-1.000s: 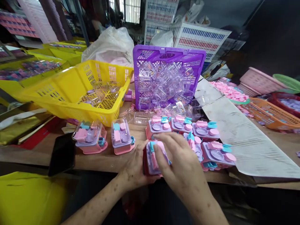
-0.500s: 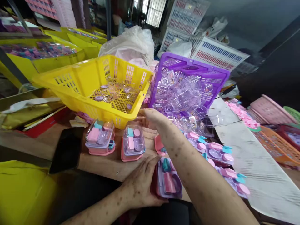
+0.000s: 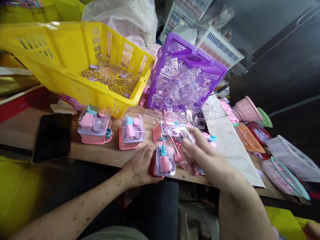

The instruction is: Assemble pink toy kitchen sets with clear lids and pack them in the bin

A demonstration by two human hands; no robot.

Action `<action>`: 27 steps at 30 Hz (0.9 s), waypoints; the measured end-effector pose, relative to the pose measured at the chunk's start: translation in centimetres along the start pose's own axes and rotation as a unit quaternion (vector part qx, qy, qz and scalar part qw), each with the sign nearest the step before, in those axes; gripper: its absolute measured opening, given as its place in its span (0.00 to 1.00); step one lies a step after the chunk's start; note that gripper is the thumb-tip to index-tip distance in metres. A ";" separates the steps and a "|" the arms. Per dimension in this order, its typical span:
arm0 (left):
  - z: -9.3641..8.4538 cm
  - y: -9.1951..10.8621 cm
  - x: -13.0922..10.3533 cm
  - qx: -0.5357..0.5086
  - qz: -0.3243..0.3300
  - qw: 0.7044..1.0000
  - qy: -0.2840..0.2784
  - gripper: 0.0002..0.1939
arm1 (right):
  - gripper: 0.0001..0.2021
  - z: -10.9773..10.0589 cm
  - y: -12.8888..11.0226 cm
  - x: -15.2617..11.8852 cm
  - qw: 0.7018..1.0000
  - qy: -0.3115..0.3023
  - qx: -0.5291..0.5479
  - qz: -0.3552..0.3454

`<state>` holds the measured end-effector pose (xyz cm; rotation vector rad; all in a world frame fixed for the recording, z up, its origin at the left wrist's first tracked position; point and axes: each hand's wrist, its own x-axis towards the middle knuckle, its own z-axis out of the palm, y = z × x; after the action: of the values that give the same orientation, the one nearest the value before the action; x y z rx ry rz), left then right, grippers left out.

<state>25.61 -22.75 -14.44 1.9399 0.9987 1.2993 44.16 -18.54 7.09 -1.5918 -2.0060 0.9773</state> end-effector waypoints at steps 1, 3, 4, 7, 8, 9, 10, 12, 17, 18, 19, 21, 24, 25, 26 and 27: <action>0.1 -0.1 0.0 0.001 -0.003 1.000 -0.003 0.66 | 0.37 0.4 0.4 -1.3 1.000 -0.023 0.006 0.019; 0.3 -0.2 0.0 0.002 -0.014 1.000 -0.006 0.67 | 0.43 1.3 1.2 -2.7 0.994 -0.079 0.005 0.079; 0.4 -0.2 0.0 0.003 -0.018 1.000 -0.006 0.68 | 0.44 1.8 1.5 -3.0 0.991 -0.089 -0.022 0.096; 0.3 -0.2 0.1 0.002 -0.025 1.000 -0.003 0.68 | 0.37 3.0 2.6 -2.8 0.986 -0.046 -0.150 0.061; 0.3 -0.1 0.0 0.001 -0.025 1.000 -0.002 0.67 | 0.34 3.4 3.0 -2.6 0.982 -0.015 -0.189 0.024; 0.3 -0.1 0.0 0.000 -0.024 1.000 -0.002 0.67 | 0.31 3.8 3.3 -2.4 0.976 0.020 -0.217 -0.017; 0.4 -0.1 0.0 0.000 -0.023 1.000 -0.002 0.67 | 0.29 4.2 3.5 -2.3 0.969 0.051 -0.235 -0.051; 0.6 -0.2 0.0 0.005 -0.027 1.000 0.000 0.68 | 0.30 5.1 3.6 -2.2 0.962 0.074 -0.248 -0.082; 0.6 0.1 0.1 0.019 -0.058 0.998 -0.003 0.75 | 0.32 7.5 3.3 -2.1 0.954 0.062 -0.282 -0.086; 0.4 0.3 0.2 0.016 -0.060 0.998 -0.009 0.75 | 0.32 7.8 3.3 -2.0 0.951 0.068 -0.291 -0.084; 0.2 0.4 0.3 0.009 -0.061 0.998 -0.015 0.75 | 0.31 7.9 3.2 -2.0 0.948 0.074 -0.300 -0.079; -0.3 0.6 0.5 -0.008 -0.062 0.998 -0.018 0.72 | 0.31 8.1 3.0 -1.9 0.943 0.077 -0.317 -0.061; -0.7 0.6 0.8 -0.031 -0.064 0.997 -0.013 0.65 | 0.32 8.1 2.5 -2.0 0.936 0.067 -0.343 -0.033; -0.7 0.6 0.8 -0.036 -0.065 0.997 -0.014 0.64 | 0.32 8.1 2.3 -2.0 0.932 0.065 -0.355 -0.024; -0.7 0.6 0.8 -0.039 -0.066 0.997 -0.013 0.63 | 0.32 8.1 2.0 -2.1 0.927 0.062 -0.370 -0.016; -0.7 0.5 0.8 -0.040 -0.066 0.997 -0.013 0.64 | 0.32 8.1 1.7 -2.1 0.921 0.059 -0.385 -0.013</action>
<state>25.29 -22.30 -13.37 1.7956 1.0265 1.2185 40.34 -22.59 0.57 -1.9088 -2.4669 0.0295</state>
